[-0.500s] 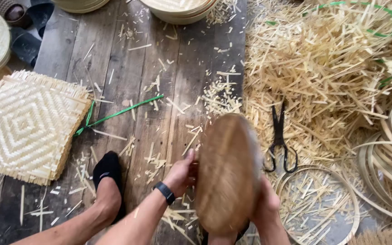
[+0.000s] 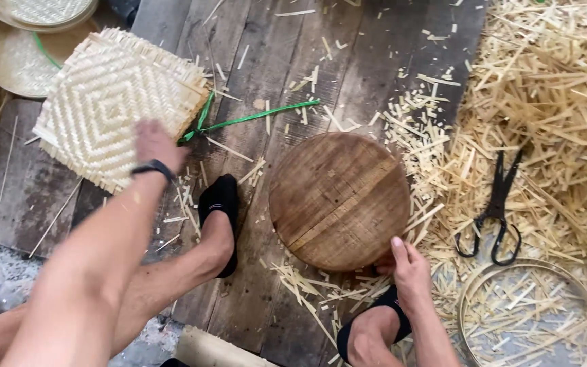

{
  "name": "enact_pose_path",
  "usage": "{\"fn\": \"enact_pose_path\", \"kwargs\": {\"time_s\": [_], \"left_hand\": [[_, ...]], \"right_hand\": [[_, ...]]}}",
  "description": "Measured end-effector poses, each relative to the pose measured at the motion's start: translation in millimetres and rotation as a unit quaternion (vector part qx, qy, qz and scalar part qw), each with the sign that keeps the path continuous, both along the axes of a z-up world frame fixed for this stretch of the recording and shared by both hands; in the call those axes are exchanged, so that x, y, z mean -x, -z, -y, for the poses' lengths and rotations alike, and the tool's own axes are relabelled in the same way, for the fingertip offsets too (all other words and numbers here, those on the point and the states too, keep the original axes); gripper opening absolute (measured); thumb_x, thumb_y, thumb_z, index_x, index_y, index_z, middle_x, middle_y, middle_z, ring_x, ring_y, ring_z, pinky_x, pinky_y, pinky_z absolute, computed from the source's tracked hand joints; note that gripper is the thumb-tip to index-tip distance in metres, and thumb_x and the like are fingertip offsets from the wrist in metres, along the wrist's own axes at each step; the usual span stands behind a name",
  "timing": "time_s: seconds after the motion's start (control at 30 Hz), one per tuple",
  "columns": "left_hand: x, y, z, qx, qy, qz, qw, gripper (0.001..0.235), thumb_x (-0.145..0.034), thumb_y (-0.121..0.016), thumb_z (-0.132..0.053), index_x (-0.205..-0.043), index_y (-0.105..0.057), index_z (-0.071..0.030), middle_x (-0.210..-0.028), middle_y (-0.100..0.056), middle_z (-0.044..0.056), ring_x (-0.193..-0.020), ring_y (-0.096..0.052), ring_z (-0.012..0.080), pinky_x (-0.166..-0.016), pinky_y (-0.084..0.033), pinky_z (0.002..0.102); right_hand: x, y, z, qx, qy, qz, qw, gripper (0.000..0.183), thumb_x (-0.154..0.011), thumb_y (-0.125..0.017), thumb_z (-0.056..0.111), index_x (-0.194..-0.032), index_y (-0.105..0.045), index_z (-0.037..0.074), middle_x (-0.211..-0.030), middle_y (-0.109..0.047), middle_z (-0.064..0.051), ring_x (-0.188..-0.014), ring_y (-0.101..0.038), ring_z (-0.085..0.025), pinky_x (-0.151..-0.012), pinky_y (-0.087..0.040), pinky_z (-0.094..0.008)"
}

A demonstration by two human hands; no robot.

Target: The person sits on the floor of a bamboo workshop and assembles round woven bamboo trays. They place a square woven bamboo mat on a round wooden mold, fit a bent bamboo rim hoop around the mat, press the assembly with a wooden block, and trim the excess mat edges with scissors.

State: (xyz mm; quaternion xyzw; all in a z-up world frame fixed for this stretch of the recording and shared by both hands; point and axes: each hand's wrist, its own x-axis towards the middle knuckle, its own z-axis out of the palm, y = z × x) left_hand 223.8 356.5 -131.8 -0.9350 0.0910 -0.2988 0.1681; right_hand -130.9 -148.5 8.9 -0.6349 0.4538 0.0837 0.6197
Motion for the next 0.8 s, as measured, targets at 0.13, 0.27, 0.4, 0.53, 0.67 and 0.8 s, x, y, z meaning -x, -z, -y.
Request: {"fn": "enact_pose_path", "kwargs": {"time_s": [0.13,0.27,0.4,0.53,0.67,0.8], "left_hand": [[13,-110,12,0.306,-0.27,-0.459,0.789,0.037,-0.096,-0.074,-0.033,-0.104,-0.076,0.004,-0.101,-0.075,0.026,-0.095,-0.075,0.0354,-0.09,-0.058,0.048],[12,-110,-5,0.349,-0.185,-0.366,0.843,0.021,-0.099,-0.06,-0.018,-0.1,-0.079,-0.009,-0.097,-0.074,0.019,-0.089,-0.07,0.0353,-0.085,-0.056,0.047],[21,-131,37,0.365,-0.019,-0.053,0.929,0.018,-0.1,-0.062,-0.011,-0.11,-0.065,0.003,-0.103,-0.068,0.024,-0.094,-0.068,0.0391,-0.082,-0.054,0.052],[100,-180,163,0.402,0.197,-0.135,0.884,0.026,-0.106,-0.054,-0.009,-0.13,-0.054,0.003,-0.133,-0.064,0.024,-0.11,-0.066,0.0388,-0.093,-0.057,0.046],[216,-172,232,0.223,0.46,-0.345,0.787,0.041,-0.096,-0.052,-0.008,-0.135,-0.052,0.005,-0.138,-0.06,0.029,-0.125,-0.058,0.0371,-0.11,-0.046,0.044],[260,-135,226,0.098,0.532,-0.417,0.73,0.028,-0.091,-0.051,-0.012,-0.114,-0.052,0.003,-0.134,-0.062,0.028,-0.127,-0.058,0.0348,-0.113,-0.04,0.045]], "right_hand": [[19,21,-1,-0.017,0.005,-0.006,1.0,0.05,-0.102,-0.056,0.04,-0.107,-0.07,-0.007,-0.089,-0.075,-0.02,-0.081,-0.075,-0.028,-0.072,-0.062,-0.04],[21,20,-1,-0.018,0.009,0.02,1.0,0.046,-0.102,-0.057,0.039,-0.106,-0.071,-0.005,-0.087,-0.074,-0.018,-0.078,-0.072,-0.025,-0.068,-0.06,-0.037],[34,46,6,0.091,0.019,0.109,0.99,0.039,-0.105,-0.059,0.031,-0.103,-0.07,-0.006,-0.084,-0.07,-0.014,-0.071,-0.063,-0.022,-0.062,-0.051,-0.032],[11,16,21,0.173,0.07,0.173,0.967,0.033,-0.109,-0.058,0.029,-0.115,-0.069,-0.002,-0.094,-0.068,-0.009,-0.077,-0.059,-0.015,-0.066,-0.047,-0.027],[-34,-84,15,-0.171,0.154,0.24,0.943,0.044,-0.106,-0.047,0.037,-0.124,-0.064,0.001,-0.102,-0.07,-0.005,-0.086,-0.068,-0.013,-0.073,-0.056,-0.025],[-30,-30,33,0.028,-0.032,0.042,0.998,0.024,-0.09,-0.072,0.014,-0.11,-0.066,0.001,-0.09,-0.066,-0.006,-0.073,-0.058,-0.012,-0.065,-0.054,-0.027]]}}
